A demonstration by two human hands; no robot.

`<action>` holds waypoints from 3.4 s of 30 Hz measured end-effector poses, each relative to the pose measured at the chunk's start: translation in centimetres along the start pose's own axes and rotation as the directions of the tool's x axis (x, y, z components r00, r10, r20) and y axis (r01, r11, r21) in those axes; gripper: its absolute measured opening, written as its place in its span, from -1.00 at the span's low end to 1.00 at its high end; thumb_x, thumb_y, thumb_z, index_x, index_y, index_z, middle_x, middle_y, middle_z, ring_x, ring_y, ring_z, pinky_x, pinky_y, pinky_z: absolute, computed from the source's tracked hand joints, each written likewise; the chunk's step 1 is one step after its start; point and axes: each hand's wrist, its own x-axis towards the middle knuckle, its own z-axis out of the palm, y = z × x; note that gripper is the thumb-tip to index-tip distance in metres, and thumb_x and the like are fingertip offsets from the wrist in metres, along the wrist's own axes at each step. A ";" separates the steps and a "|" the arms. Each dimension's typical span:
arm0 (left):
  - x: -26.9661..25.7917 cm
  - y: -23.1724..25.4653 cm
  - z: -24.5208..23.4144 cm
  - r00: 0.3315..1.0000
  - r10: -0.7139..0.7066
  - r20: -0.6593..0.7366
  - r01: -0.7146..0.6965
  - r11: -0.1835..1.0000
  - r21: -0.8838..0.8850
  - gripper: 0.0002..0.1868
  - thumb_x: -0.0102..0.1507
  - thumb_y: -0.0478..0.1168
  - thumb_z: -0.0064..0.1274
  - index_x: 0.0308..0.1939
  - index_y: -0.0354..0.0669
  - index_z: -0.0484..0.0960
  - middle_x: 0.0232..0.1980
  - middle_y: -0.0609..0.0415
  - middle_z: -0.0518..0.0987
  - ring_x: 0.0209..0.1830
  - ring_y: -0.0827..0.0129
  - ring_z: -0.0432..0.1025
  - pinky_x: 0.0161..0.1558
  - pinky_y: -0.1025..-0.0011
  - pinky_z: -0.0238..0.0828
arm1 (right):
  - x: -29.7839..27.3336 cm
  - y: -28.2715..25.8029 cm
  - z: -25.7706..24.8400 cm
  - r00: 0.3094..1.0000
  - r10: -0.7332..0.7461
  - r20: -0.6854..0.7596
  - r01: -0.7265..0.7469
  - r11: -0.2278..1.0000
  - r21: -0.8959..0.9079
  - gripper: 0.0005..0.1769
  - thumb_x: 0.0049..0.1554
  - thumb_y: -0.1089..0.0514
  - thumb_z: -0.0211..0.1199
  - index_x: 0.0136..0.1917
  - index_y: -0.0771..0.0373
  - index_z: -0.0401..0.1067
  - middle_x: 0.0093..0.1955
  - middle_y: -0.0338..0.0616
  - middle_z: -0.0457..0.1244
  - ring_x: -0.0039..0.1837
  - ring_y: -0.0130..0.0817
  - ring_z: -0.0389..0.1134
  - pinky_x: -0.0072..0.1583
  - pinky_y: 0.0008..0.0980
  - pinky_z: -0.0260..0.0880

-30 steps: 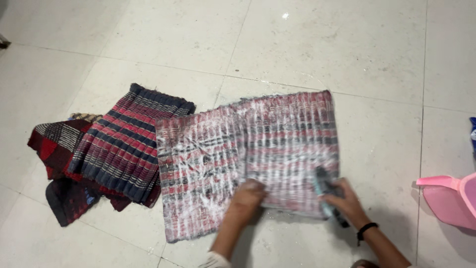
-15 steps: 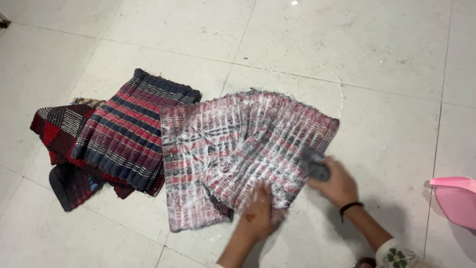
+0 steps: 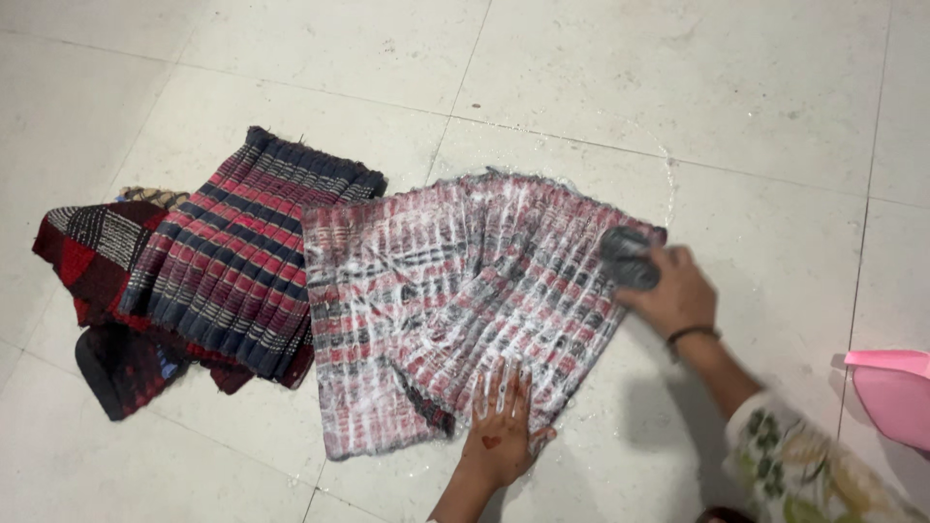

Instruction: The person scrubs a rug on the floor with a brush and soapy water.

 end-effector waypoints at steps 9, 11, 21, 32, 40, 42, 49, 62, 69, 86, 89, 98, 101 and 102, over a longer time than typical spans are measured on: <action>-0.3 0.1 -0.8 1.000 -0.010 0.007 0.010 1.000 -0.003 0.00 0.39 0.29 -0.21 0.56 -0.44 -0.18 0.66 -0.31 -0.23 0.67 -0.16 -0.47 0.53 -0.11 -0.61 | -4.4 2.9 0.8 0.914 -0.374 0.156 0.377 0.926 0.015 -0.14 -0.30 -0.15 0.52 0.30 -0.13 0.44 0.25 -0.16 0.26 0.25 -0.17 0.32 0.26 -0.20 0.40; 0.3 0.1 -1.4 0.989 -0.069 0.128 0.073 0.997 -0.026 0.00 0.38 0.31 -0.25 0.57 -0.39 -0.25 0.66 -0.30 -0.30 0.65 -0.19 -0.53 0.52 -0.10 -0.64 | 0.6 2.8 -2.7 0.992 -0.031 0.122 0.040 0.996 -0.076 -0.24 -0.14 -0.34 0.46 0.22 0.07 0.47 0.25 -0.12 0.26 0.09 -0.15 0.44 0.12 -0.22 0.54; -0.2 0.5 -1.5 0.996 -0.033 0.082 0.033 0.999 0.003 -0.01 0.38 0.28 -0.26 0.58 -0.38 -0.23 0.69 -0.22 -0.27 0.67 -0.11 -0.51 0.53 -0.10 -0.64 | -8.2 0.9 4.5 0.847 -0.531 0.002 0.531 0.847 0.000 0.02 -0.29 -0.33 0.57 0.41 -0.04 0.43 0.29 0.05 0.24 0.22 0.08 0.32 0.17 0.01 0.37; -1.1 -0.4 -1.4 0.868 -0.251 -0.429 -0.014 0.851 -0.525 -0.78 0.36 -0.24 0.01 -0.01 -0.35 0.52 0.06 -0.21 0.54 0.14 -0.08 0.42 0.18 0.15 0.36 | -2.3 -1.7 0.7 0.983 -0.146 0.110 0.161 0.977 -0.138 -0.09 -0.25 -0.42 0.47 0.32 -0.11 0.42 0.13 -0.11 0.27 0.10 -0.22 0.37 0.07 -0.21 0.51; -0.1 -2.1 -2.1 0.813 -0.315 -0.490 -0.050 0.801 -0.597 -0.90 0.26 -0.42 0.04 -0.19 -0.39 0.63 -0.13 -0.15 0.66 -0.18 0.05 0.58 -0.12 0.28 0.50 | -9.8 -1.5 3.7 0.760 -0.497 0.419 0.528 0.848 0.048 0.01 -0.25 -0.49 0.44 0.40 -0.13 0.34 0.26 -0.12 0.20 0.21 -0.23 0.33 0.16 -0.25 0.53; 0.2 -2.1 -1.8 0.805 -0.345 -0.483 -0.051 0.771 -0.635 -0.88 0.25 -0.45 0.02 -0.21 -0.39 0.66 -0.13 -0.12 0.72 -0.20 0.13 0.63 -0.15 0.34 0.53 | -6.8 -1.4 1.1 0.862 -0.322 0.391 0.348 0.937 0.004 0.00 -0.37 -0.46 0.49 0.35 -0.27 0.42 0.18 -0.25 0.26 0.19 -0.30 0.35 0.21 -0.23 0.47; 1.3 -1.4 -1.7 0.815 -0.485 -0.317 0.062 0.617 -0.784 -0.89 0.26 -0.36 0.12 -0.16 -0.32 0.68 -0.28 -0.04 0.72 -0.35 0.36 0.60 -0.24 0.42 0.51 | -6.0 -3.7 2.3 0.940 -0.194 0.280 0.239 0.961 -0.138 -0.01 -0.24 -0.35 0.48 0.42 -0.12 0.34 0.16 -0.11 0.24 0.14 -0.21 0.36 0.11 -0.22 0.54; 1.1 -1.9 -1.5 0.844 -0.488 -0.224 0.140 0.602 -0.786 -0.84 0.24 -0.31 0.12 -0.12 -0.26 0.66 -0.43 0.05 0.60 -0.51 0.50 0.37 -0.37 0.43 0.37 | -10.6 1.2 6.9 0.785 -0.592 0.183 0.604 0.797 -0.012 -0.02 -0.34 -0.41 0.52 0.25 0.07 0.42 0.32 0.18 0.20 0.12 0.01 0.39 0.05 -0.12 0.51; 1.2 -2.3 -0.8 0.851 -0.477 -0.219 0.080 0.531 -0.844 -0.84 0.21 -0.36 0.12 -0.13 -0.26 0.62 -0.40 0.11 0.59 -0.45 0.54 0.36 -0.34 0.47 0.37 | -10.9 1.4 7.2 0.784 -0.608 0.125 0.613 0.790 -0.004 0.01 -0.35 -0.43 0.52 0.28 0.07 0.42 0.32 0.21 0.18 0.16 0.05 0.37 0.05 -0.10 0.50; 1.9 -4.1 1.1 0.888 -0.425 -0.174 0.008 0.392 -0.920 -0.78 0.28 -0.36 0.09 0.02 -0.20 0.57 -0.16 0.13 0.65 -0.21 0.55 0.50 -0.15 0.54 0.47 | -10.9 0.6 6.5 0.797 -0.559 0.227 0.579 0.815 -0.024 0.07 -0.34 -0.46 0.55 0.34 0.02 0.37 0.36 0.14 0.16 0.20 -0.01 0.34 0.11 -0.13 0.50; 1.6 -4.0 1.8 0.890 -0.415 -0.188 -0.020 0.376 -0.926 -0.80 0.28 -0.38 0.09 -0.02 -0.25 0.52 -0.12 0.10 0.65 -0.16 0.52 0.53 -0.13 0.50 0.49 | -11.9 0.4 7.3 0.869 -0.383 0.315 0.414 0.910 -0.037 0.05 -0.23 -0.39 0.52 0.41 0.07 0.31 0.36 0.11 0.13 0.25 -0.10 0.34 0.13 -0.21 0.54; -0.7 -0.6 -2.9 0.933 -0.199 -0.300 0.033 0.877 -0.480 -0.60 0.27 -0.34 0.05 0.18 -0.32 0.42 0.15 -0.27 0.40 0.05 -0.13 0.42 0.05 0.10 0.44 | -1.8 1.0 0.2 0.938 -0.264 0.225 0.278 0.960 -0.033 -0.20 -0.24 -0.43 0.47 0.21 -0.12 0.49 0.18 -0.29 0.37 0.19 -0.29 0.44 0.25 -0.24 0.49; -1.2 -0.4 -3.5 0.952 -0.113 -0.284 -0.002 0.926 -0.377 -0.57 0.30 -0.29 0.08 0.23 -0.32 0.39 0.30 -0.31 0.30 0.18 -0.27 0.34 0.13 -0.02 0.36 | 0.2 0.7 -2.0 0.969 -0.245 0.037 0.247 0.963 -0.106 -0.18 -0.31 -0.30 0.54 0.21 -0.08 0.50 0.22 -0.18 0.32 0.18 -0.23 0.43 0.18 -0.20 0.50; -1.1 -0.4 -3.7 0.971 -0.154 -0.184 0.062 0.902 -0.427 -0.56 0.31 -0.28 0.05 0.25 -0.31 0.36 0.35 -0.30 0.27 0.20 -0.27 0.33 0.16 -0.03 0.35 | -1.1 -0.1 -1.1 0.974 -0.220 0.044 0.222 0.973 -0.057 -0.19 -0.26 -0.30 0.52 0.24 -0.08 0.48 0.19 -0.15 0.33 0.15 -0.21 0.43 0.16 -0.20 0.50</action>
